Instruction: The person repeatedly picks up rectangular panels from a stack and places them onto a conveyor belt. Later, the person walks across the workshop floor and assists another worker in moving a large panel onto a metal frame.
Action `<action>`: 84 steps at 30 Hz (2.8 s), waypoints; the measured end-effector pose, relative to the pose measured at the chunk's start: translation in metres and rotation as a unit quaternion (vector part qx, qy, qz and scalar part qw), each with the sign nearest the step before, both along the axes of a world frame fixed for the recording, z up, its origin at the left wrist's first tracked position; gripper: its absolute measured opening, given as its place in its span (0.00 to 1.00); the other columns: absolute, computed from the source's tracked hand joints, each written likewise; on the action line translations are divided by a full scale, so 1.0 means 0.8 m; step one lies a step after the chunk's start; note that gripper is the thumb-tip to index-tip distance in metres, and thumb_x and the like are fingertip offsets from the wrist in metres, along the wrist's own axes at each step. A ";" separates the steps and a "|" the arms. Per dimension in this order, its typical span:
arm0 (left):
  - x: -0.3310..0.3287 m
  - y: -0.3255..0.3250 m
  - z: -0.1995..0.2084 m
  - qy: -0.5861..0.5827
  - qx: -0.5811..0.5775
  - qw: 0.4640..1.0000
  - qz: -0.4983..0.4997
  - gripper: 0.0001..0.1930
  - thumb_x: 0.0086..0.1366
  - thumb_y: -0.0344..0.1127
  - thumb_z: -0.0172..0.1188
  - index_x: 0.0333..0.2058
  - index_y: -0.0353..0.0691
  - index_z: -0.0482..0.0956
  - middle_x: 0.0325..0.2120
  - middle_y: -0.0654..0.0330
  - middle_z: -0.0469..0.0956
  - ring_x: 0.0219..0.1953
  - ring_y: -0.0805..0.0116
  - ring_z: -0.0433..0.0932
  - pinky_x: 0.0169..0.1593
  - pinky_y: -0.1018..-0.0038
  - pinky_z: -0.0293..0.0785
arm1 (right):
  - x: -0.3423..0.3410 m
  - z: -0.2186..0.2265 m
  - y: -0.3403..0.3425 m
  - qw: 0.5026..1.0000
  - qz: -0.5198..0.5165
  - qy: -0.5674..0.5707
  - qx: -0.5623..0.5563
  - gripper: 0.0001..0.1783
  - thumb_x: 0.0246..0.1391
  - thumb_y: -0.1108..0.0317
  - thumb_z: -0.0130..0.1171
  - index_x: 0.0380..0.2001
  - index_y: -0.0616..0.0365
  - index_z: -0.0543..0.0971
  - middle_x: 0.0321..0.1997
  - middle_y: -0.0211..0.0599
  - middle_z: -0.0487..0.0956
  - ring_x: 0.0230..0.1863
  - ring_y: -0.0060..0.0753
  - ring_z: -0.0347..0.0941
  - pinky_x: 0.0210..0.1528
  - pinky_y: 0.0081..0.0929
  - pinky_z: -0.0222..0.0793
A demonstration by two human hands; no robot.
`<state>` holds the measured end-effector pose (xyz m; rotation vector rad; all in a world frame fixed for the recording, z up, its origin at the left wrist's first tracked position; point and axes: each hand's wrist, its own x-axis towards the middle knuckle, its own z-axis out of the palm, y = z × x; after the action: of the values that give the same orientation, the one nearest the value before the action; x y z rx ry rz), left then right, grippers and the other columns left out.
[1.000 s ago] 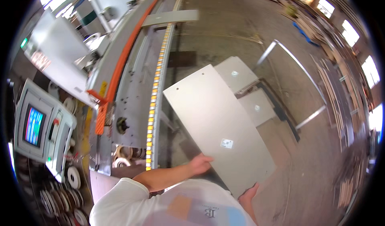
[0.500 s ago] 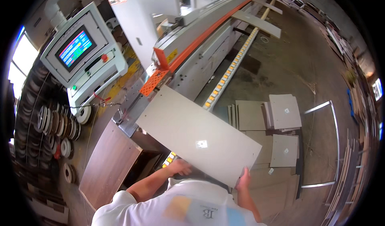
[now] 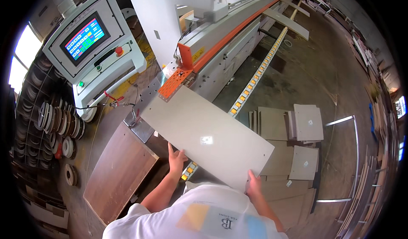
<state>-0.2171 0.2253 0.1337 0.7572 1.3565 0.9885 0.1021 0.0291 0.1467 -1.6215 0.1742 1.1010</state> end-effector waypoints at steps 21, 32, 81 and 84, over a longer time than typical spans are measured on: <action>0.219 0.148 0.013 -0.024 -0.025 0.999 0.023 0.43 0.72 0.24 0.53 0.77 0.57 0.41 0.38 0.63 0.75 0.28 0.73 0.72 0.27 0.77 0.67 | 0.219 -0.067 0.083 0.996 0.019 -0.010 0.090 0.24 0.64 0.53 0.62 0.54 0.62 0.76 0.50 0.41 0.77 0.51 0.34 0.72 0.50 0.36 0.72; 0.308 0.129 -0.072 0.600 0.241 0.706 -0.287 0.33 0.73 0.51 0.56 0.68 0.36 0.64 0.55 0.46 0.78 0.52 0.43 0.80 0.51 0.55 0.74 | 0.395 -0.348 -0.181 0.970 -0.028 -0.165 -0.176 0.17 0.64 0.59 0.55 0.22 0.52 0.78 0.22 0.27 0.75 0.24 0.18 0.68 0.24 0.23 0.60; 0.298 0.005 0.048 -0.054 -0.213 0.839 -0.497 0.29 0.71 0.44 0.64 0.64 0.35 0.71 0.58 0.55 0.77 0.59 0.61 0.76 0.62 0.63 0.73 | 0.173 0.052 -0.147 0.987 0.037 0.039 0.150 0.26 0.58 0.68 0.64 0.58 0.70 0.76 0.55 0.47 0.82 0.55 0.39 0.78 0.59 0.37 0.73; 0.231 0.009 0.065 -0.093 -0.236 0.858 -0.446 0.24 0.72 0.42 0.62 0.60 0.32 0.75 0.53 0.54 0.80 0.54 0.64 0.80 0.59 0.64 0.75 | 0.164 0.061 -0.091 0.979 0.118 0.065 0.154 0.26 0.59 0.67 0.64 0.58 0.70 0.77 0.55 0.46 0.82 0.56 0.38 0.78 0.60 0.36 0.73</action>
<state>-0.0325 0.2322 0.1859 0.7601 0.8494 -0.0239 0.2335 -0.0436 0.1957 -1.3149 -0.1037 1.3449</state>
